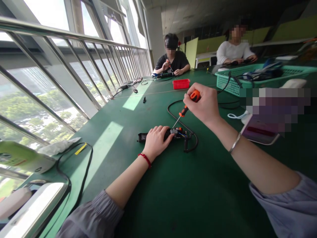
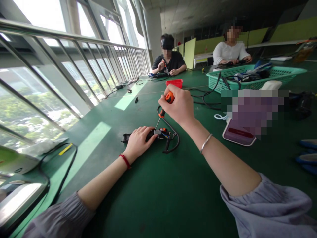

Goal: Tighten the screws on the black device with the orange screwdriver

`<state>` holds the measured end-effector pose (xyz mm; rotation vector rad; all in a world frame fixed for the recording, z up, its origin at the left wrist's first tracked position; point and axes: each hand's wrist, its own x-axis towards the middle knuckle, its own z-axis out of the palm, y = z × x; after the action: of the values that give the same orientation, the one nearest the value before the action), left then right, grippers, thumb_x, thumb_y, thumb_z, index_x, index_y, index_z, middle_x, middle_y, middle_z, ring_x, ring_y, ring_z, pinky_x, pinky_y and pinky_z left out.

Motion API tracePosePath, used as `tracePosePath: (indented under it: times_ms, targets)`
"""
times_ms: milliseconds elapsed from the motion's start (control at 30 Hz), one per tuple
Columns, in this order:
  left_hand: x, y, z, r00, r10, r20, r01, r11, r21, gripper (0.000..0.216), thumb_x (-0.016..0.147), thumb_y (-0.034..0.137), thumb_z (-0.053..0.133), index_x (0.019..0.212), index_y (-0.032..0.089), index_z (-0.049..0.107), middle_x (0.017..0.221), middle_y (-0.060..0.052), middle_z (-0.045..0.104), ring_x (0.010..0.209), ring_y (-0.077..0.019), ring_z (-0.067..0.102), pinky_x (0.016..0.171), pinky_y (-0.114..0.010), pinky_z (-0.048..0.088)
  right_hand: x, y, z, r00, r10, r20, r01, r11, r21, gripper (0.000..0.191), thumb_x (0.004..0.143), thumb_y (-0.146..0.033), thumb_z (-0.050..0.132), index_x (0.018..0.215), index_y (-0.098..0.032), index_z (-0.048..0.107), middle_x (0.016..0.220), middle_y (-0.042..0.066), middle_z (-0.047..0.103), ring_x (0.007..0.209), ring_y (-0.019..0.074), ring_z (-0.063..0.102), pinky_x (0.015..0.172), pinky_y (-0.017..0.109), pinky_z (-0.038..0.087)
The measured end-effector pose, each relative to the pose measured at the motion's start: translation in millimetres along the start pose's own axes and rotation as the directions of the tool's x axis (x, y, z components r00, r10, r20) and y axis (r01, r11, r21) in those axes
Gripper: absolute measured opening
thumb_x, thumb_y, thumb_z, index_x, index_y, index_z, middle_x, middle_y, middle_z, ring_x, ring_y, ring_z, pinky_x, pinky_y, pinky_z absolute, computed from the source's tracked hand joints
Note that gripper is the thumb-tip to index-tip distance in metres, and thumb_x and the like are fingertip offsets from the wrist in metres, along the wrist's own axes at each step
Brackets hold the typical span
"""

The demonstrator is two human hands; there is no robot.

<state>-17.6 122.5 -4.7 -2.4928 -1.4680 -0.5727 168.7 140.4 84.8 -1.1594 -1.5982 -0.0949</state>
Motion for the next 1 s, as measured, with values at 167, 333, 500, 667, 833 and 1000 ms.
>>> tracePosePath:
  times_ms: [167, 333, 500, 667, 833, 1000]
  targets:
    - [-1, 0, 0, 1.0, -0.001, 0.008, 0.001, 1.0, 0.0, 0.037, 0.092, 0.048, 0.039, 0.109, 0.02, 0.056, 0.094, -0.005, 0.063, 0.089, -0.0209, 0.056, 0.076, -0.032, 0.04, 0, 3, 0, 1.0, 0.013, -0.011, -0.012, 1.0, 0.025, 0.019, 0.074, -0.022, 0.056, 0.06, -0.023, 0.043, 0.06, 0.001, 0.05, 0.054, 0.0145, 0.045, 0.055, 0.032, 0.038]
    - [0, 0, 0, 1.0, -0.005, 0.008, 0.005, 1.0, 0.0, 0.036, 0.092, 0.048, 0.04, 0.109, 0.02, 0.056, 0.094, -0.005, 0.063, 0.088, -0.0207, 0.056, 0.076, -0.032, 0.04, -1, 4, 2, 1.0, 0.02, -0.005, -0.02, 1.0, 0.013, 0.018, 0.075, -0.02, 0.056, 0.06, -0.023, 0.045, 0.061, 0.002, 0.051, 0.056, 0.0153, 0.047, 0.057, 0.032, 0.039]
    - [0, 1, -1, 1.0, -0.005, 0.011, 0.005, 1.0, -0.001, 0.037, 0.092, 0.048, 0.039, 0.108, 0.019, 0.056, 0.094, -0.005, 0.063, 0.088, -0.0209, 0.056, 0.075, -0.033, 0.04, 1, 7, 2, 1.0, 0.025, 0.018, -0.026, 1.0, 0.016, 0.019, 0.076, -0.022, 0.057, 0.06, -0.022, 0.047, 0.059, 0.001, 0.05, 0.054, 0.0142, 0.046, 0.055, 0.03, 0.037]
    - [-1, 1, 0, 1.0, 0.0, 0.01, 0.0, 1.0, -0.003, 0.037, 0.092, 0.048, 0.039, 0.108, 0.019, 0.056, 0.094, -0.005, 0.063, 0.088, -0.0207, 0.056, 0.076, -0.033, 0.041, 8, 9, -8, 0.988, -0.012, 0.151, 0.009, 1.0, 0.024, 0.036, 0.087, -0.036, 0.048, 0.055, -0.02, 0.052, 0.045, -0.002, 0.038, 0.046, 0.0113, 0.039, 0.048, 0.028, 0.029]
    - [0, 1, 0, 1.0, 0.0, 0.007, 0.001, 1.0, -0.008, 0.037, 0.091, 0.048, 0.04, 0.109, 0.02, 0.056, 0.094, -0.005, 0.063, 0.088, -0.0207, 0.056, 0.076, -0.033, 0.041, 9, 2, -14, 0.973, -0.017, 0.232, 0.002, 0.998, 0.065, 0.008, 0.081, -0.027, 0.055, 0.084, -0.021, 0.059, 0.059, -0.002, 0.052, 0.053, 0.012, 0.048, 0.051, 0.026, 0.036]
    - [-1, 0, 0, 1.0, 0.007, 0.006, -0.007, 1.0, -0.015, 0.037, 0.091, 0.048, 0.041, 0.11, 0.02, 0.056, 0.094, -0.005, 0.062, 0.088, -0.021, 0.057, 0.076, -0.033, 0.041, 7, -8, -16, 0.961, -0.093, 0.26, 0.086, 0.996, 0.039, 0.025, 0.078, -0.018, 0.055, 0.102, -0.023, 0.054, 0.07, -0.002, 0.056, 0.057, 0.0119, 0.051, 0.054, 0.026, 0.039]
